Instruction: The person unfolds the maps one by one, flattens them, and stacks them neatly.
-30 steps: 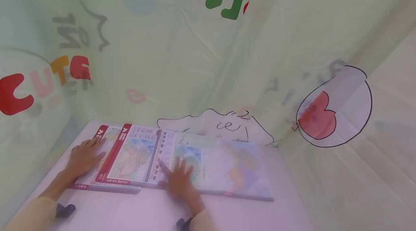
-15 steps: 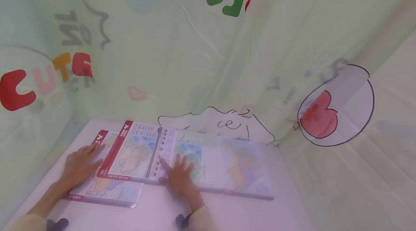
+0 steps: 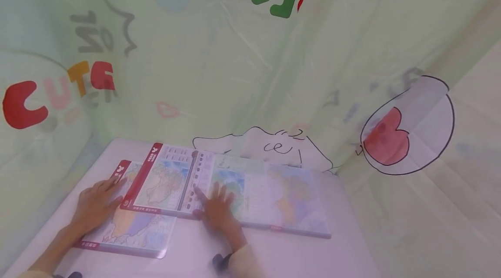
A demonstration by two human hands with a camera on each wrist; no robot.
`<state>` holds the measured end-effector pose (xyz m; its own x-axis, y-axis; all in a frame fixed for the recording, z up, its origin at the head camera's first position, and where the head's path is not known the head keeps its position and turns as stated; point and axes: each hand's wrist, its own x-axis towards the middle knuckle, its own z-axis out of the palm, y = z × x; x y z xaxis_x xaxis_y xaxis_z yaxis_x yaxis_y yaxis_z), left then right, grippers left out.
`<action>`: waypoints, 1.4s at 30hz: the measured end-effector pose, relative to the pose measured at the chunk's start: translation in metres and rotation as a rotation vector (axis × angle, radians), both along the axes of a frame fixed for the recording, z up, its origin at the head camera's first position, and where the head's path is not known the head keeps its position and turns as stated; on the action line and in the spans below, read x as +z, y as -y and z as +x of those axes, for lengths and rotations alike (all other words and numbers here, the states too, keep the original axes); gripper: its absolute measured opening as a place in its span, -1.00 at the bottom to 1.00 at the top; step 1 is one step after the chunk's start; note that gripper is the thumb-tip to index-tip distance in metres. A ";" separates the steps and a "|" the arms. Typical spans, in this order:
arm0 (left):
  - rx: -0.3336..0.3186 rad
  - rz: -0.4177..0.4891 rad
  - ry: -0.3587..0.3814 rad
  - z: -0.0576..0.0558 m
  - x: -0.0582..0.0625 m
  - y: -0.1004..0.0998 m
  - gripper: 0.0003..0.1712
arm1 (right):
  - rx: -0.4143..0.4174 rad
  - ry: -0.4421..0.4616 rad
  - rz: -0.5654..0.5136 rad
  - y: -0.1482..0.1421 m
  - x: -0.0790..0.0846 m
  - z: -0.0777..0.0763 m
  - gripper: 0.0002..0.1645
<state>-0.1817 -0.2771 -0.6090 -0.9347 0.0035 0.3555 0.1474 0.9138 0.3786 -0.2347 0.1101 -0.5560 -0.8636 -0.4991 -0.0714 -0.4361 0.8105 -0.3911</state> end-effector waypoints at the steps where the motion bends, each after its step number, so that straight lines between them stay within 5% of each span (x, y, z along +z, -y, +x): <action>1: -0.003 -0.007 0.006 -0.001 -0.001 0.002 -0.06 | -0.007 -0.016 -0.002 0.000 -0.001 0.000 -0.12; 5: -0.004 0.021 0.046 0.002 0.000 0.006 -0.09 | -0.078 -0.133 -0.067 0.006 0.001 0.006 -0.22; 8: 0.037 0.092 0.076 0.009 0.007 0.005 -0.09 | -0.185 -0.153 -0.261 0.016 0.010 0.020 -0.40; 12: 0.118 0.206 0.146 0.016 0.027 0.001 -0.10 | -0.283 0.084 -0.605 0.034 0.021 0.042 -0.68; 15: 0.150 0.280 0.228 0.017 0.044 -0.001 -0.14 | -0.347 0.307 -0.720 0.046 0.025 0.055 -0.81; 22: 0.212 0.356 0.376 0.016 0.064 -0.003 -0.14 | -0.469 0.556 -0.780 0.060 0.027 0.067 -0.79; 26: 0.223 0.369 0.393 0.015 0.059 0.003 -0.13 | -0.528 0.679 -0.818 0.066 0.020 0.068 -0.71; 32: 0.182 0.424 0.438 0.015 0.044 0.023 -0.16 | -0.628 0.813 -0.868 0.072 0.015 0.072 -0.84; 37: 0.137 0.508 0.512 0.010 0.047 0.037 -0.22 | -0.624 0.907 -0.871 0.074 0.020 0.071 -0.90; 42: 0.104 0.601 0.567 0.006 0.050 0.048 -0.21 | -0.591 0.904 -0.857 0.071 0.034 0.073 -0.91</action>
<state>-0.1758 -0.3249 -0.5590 -0.9576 -0.1330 -0.2555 -0.2865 0.5306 0.7977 -0.1620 0.0389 -0.5221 -0.7787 -0.2507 -0.5751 0.5561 0.1484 -0.8177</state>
